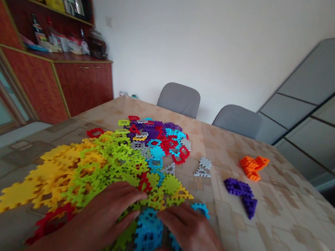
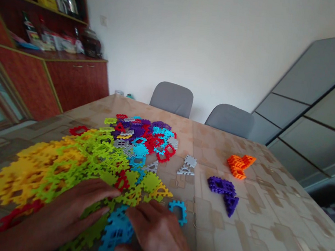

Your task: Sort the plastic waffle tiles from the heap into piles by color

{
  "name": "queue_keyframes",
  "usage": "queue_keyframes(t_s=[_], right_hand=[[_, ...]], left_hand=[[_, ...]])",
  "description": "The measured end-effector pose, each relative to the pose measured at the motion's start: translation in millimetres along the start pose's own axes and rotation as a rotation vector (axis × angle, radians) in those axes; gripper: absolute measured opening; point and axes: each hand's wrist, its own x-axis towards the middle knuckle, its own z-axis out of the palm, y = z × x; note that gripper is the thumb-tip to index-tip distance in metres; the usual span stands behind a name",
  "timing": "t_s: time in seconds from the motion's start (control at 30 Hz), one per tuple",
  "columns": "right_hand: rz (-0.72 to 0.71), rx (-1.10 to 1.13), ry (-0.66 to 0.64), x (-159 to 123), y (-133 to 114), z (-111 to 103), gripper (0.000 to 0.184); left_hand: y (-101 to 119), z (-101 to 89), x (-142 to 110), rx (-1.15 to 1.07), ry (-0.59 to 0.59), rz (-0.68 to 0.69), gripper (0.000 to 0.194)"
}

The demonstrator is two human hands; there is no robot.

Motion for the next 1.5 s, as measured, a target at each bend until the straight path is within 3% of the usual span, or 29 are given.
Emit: queue_keyframes(t_s=[0.1, 0.3, 0.43, 0.53, 0.67, 0.83, 0.97, 1.1, 1.3, 1.4, 1.5], right_hand=[[0.019, 0.002, 0.045, 4, 6, -2, 0.049], [0.117, -0.041, 0.047, 17, 11, 16, 0.049], [0.161, -0.075, 0.025, 18, 13, 21, 0.048], [0.157, -0.069, 0.026, 19, 13, 21, 0.049], [0.143, -0.04, 0.014, 21, 11, 19, 0.046], [0.139, 0.01, 0.011, 22, 10, 21, 0.042], [0.122, 0.145, 0.039, 20, 18, 23, 0.055], [0.199, 0.309, 0.065, 15, 27, 9, 0.069], [0.203, 0.447, 0.082, 1, 30, -32, 0.076], [0.203, 0.452, 0.066, -3, 32, -41, 0.079], [0.202, 0.418, 0.034, -4, 36, -41, 0.086]], left_hand=[[-7, -12.9, 2, 0.01, 0.039, -0.032, 0.03], [-21, -53.9, 11, -0.009, 0.192, -0.165, 0.029], [-16, -66.0, 6, -0.072, 0.193, -0.196, 0.026], [-9, -59.8, -9, -0.089, 0.145, -0.173, 0.021], [1, -38.8, -27, -0.1, 0.02, -0.036, 0.019], [5, -27.2, -28, -0.1, -0.015, 0.072, 0.024], [5, -26.5, -24, -0.086, 0.008, 0.059, 0.025], [15, -20.0, -24, -0.064, -0.027, -0.01, 0.024], [33, 1.0, -19, -0.059, -0.278, -0.059, 0.074], [35, 8.7, -15, -0.08, -0.296, -0.075, 0.077], [36, 11.3, -11, -0.099, -0.289, -0.074, 0.066]])
